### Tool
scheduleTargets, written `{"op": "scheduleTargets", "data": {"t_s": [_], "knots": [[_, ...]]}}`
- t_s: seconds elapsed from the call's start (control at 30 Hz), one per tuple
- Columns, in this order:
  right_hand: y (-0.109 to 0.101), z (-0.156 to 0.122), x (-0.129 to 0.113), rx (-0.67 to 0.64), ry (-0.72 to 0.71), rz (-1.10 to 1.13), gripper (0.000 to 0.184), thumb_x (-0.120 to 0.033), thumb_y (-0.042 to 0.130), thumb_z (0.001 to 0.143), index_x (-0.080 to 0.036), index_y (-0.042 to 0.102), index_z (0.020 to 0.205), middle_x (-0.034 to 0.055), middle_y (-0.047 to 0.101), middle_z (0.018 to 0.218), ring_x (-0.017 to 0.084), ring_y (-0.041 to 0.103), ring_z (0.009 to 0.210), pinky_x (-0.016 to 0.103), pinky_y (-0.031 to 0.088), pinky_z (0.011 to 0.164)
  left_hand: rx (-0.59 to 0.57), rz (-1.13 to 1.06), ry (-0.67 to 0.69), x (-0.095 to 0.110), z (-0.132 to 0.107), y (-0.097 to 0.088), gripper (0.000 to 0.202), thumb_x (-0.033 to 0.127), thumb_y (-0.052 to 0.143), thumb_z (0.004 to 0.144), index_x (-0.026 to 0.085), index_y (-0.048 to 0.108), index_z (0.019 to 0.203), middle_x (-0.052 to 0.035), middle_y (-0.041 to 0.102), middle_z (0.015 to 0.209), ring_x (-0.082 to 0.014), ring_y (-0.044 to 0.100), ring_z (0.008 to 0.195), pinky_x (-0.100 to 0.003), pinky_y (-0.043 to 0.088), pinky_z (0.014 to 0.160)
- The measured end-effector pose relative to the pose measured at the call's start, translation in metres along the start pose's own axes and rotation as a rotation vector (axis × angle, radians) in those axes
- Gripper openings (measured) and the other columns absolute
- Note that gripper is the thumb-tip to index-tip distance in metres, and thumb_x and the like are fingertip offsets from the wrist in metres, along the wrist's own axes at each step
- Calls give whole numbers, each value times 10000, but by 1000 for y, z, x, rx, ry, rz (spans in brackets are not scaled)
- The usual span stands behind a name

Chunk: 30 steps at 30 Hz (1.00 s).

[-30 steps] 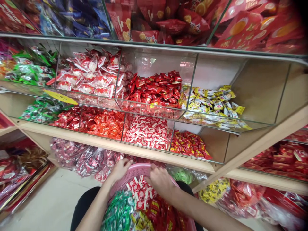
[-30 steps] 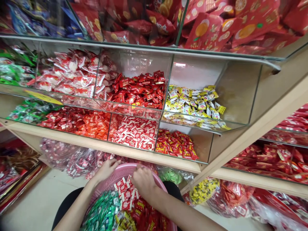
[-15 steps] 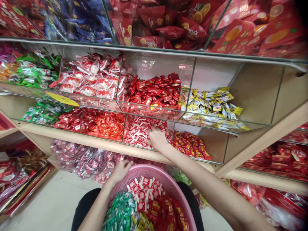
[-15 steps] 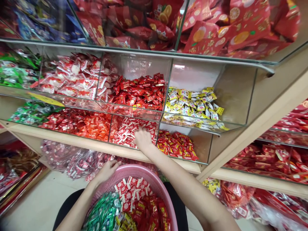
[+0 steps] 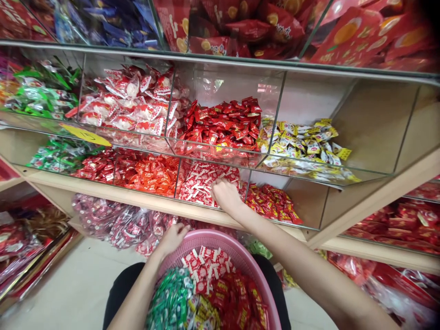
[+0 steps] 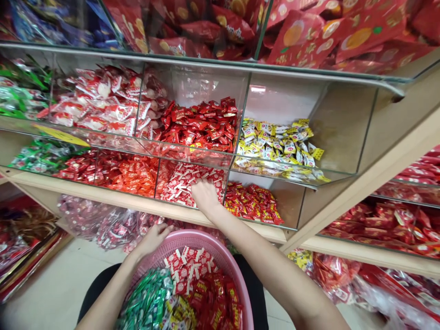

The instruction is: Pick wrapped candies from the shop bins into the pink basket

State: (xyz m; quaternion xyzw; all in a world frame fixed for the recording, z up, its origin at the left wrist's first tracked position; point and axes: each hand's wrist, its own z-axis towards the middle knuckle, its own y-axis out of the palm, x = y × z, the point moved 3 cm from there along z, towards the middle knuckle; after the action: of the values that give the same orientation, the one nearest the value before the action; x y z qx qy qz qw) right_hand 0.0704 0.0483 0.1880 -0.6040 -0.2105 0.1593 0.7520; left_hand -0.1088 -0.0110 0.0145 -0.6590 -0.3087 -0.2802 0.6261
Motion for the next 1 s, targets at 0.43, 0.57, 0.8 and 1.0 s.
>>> {"op": "scheduleTargets", "data": {"t_s": [0.43,0.57,0.8,1.0], "knots": [[50,-97,-24,-94,-56,1023,194,-296,484,851,-183,619,934,-42,535,624,91,474,554,177,357,513,6,-6,1,2,-1,-1,395,513,417,795,180,590,673,-30,631,652,-197,565,649,-264,357,603],[103,-115,-19,-181,130,1143,275,-247,496,816,-175,583,1067,-41,548,631,96,504,532,189,395,506,2,0,2,4,-3,-2,421,542,409,798,179,585,679,-15,614,626,-189,556,624,-260,355,596],[139,-120,-14,-179,213,1192,173,-234,550,765,-145,621,895,-38,539,586,110,520,531,206,401,508,10,30,4,3,-2,-2,397,509,406,810,179,545,638,0,564,589,-167,527,588,-252,332,576],[164,-115,-15,-126,199,1113,172,-211,569,738,-144,635,883,-36,567,586,97,483,523,201,352,505,6,43,9,1,-2,0,410,513,390,823,173,562,670,-11,589,626,-164,528,592,-252,328,573]]}}
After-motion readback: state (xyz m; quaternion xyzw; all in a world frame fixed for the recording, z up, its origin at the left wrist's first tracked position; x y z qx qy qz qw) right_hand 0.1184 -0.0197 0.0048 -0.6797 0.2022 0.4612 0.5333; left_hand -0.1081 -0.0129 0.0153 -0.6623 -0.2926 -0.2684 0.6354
